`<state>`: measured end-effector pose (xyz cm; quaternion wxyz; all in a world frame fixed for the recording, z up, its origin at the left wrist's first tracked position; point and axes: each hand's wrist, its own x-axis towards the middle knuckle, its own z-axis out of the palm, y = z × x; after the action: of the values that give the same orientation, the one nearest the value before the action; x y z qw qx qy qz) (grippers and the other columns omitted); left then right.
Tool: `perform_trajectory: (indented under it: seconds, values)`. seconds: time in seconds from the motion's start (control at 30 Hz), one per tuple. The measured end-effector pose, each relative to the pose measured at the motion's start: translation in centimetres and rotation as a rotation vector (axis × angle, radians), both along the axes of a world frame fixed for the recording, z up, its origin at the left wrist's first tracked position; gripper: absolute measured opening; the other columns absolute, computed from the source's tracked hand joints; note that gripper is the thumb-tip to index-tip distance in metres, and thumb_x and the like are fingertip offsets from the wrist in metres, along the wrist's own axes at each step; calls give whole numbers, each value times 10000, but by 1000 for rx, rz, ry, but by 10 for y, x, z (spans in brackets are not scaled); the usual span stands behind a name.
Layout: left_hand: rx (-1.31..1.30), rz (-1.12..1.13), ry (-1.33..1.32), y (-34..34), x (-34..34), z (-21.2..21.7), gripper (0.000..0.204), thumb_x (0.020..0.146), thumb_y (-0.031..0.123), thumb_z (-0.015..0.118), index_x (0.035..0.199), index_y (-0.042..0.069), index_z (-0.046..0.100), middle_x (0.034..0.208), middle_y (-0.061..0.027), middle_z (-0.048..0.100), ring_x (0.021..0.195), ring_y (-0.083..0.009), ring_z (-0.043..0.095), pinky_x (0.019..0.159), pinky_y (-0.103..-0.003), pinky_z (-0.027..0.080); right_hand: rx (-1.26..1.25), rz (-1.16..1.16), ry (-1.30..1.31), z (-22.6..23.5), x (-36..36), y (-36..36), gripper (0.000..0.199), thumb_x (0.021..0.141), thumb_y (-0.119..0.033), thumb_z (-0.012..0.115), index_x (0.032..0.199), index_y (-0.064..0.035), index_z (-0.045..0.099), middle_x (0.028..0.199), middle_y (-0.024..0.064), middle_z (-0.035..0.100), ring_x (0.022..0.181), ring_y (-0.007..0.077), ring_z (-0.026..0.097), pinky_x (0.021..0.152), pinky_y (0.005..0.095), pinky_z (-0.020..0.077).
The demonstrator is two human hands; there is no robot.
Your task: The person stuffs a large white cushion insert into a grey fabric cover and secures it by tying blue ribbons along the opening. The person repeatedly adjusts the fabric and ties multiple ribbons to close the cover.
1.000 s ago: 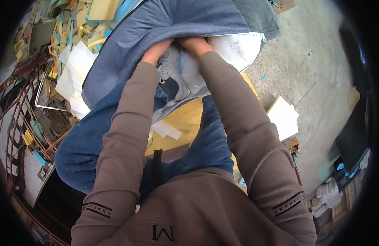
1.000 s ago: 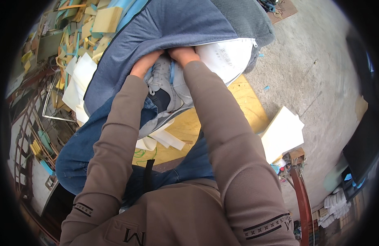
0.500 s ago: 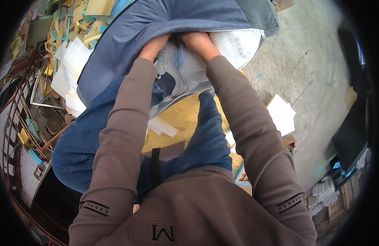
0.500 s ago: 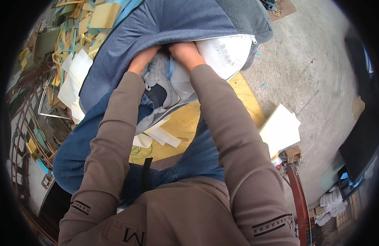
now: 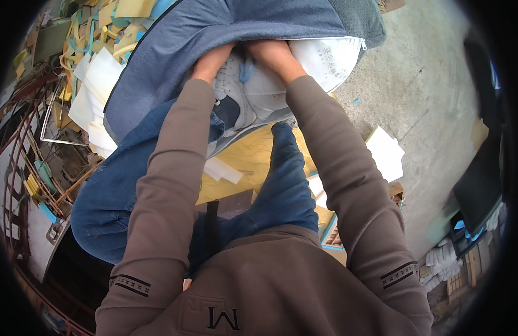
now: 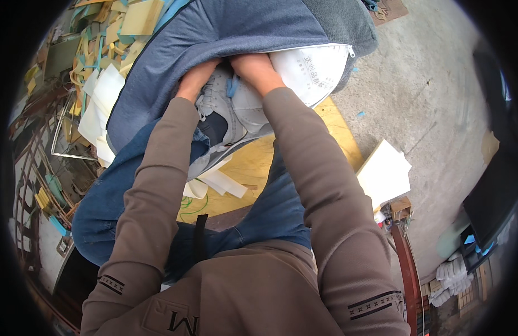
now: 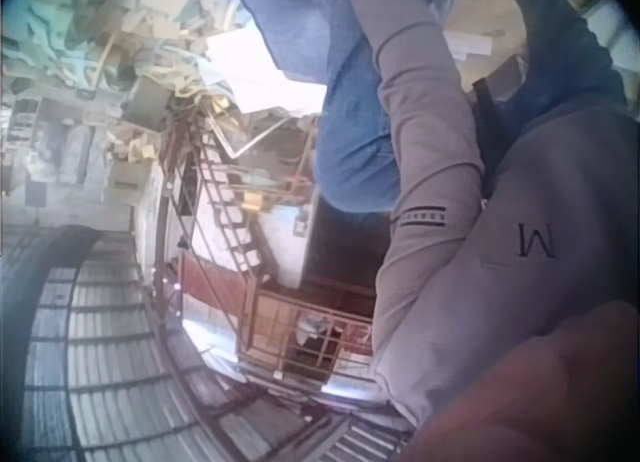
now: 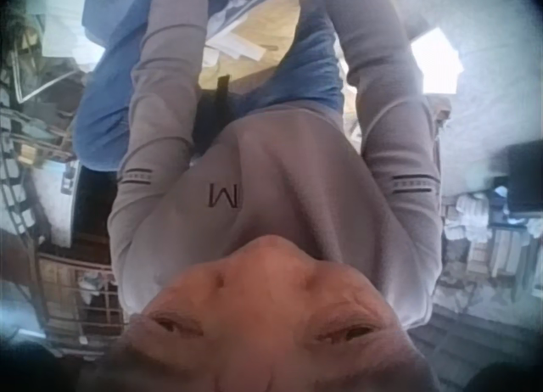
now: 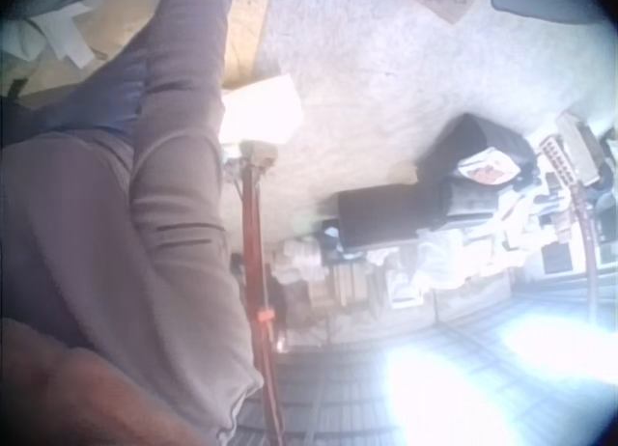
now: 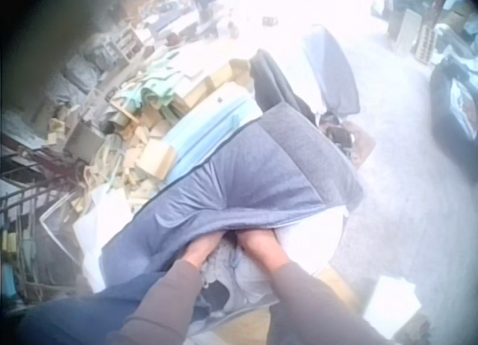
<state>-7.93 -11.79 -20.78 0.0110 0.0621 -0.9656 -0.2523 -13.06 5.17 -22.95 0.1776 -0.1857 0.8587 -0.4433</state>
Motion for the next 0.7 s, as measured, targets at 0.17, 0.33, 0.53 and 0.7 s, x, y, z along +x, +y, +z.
perform_trajectory:
  seconds: [0.17,0.33,0.53,0.7]
  values:
    - [-108,-105,75,-2,1,-7,275,959,288,678,1047,52,789,1105,-171,776,991,-363,739,915,-443,561,85,70,49,13,5,12,377,1000,-322,616,1267,-76,718,1318,214,702,1251,429,626,1059,463,499]
    - [-313,-221,269,-4,1,-10,238,986,261,631,966,79,783,1011,-151,777,922,-320,743,872,-432,565,58,55,15,8,5,6,397,1011,-323,597,1300,-71,698,1354,222,681,1263,431,620,1070,469,498]
    - [-141,-79,43,5,5,0,215,970,221,650,1006,50,775,1058,-150,779,981,-313,737,920,-430,559,141,-77,-24,-10,3,-18,480,1035,-406,532,1371,-91,667,1446,203,634,1341,417,584,1109,474,487]
    - [25,24,79,8,7,7,223,948,229,673,1032,56,785,1055,-140,789,970,-335,741,907,-445,563,117,-98,21,-25,3,-25,447,1021,-374,572,1355,-94,676,1447,195,635,1356,402,572,1130,474,464]
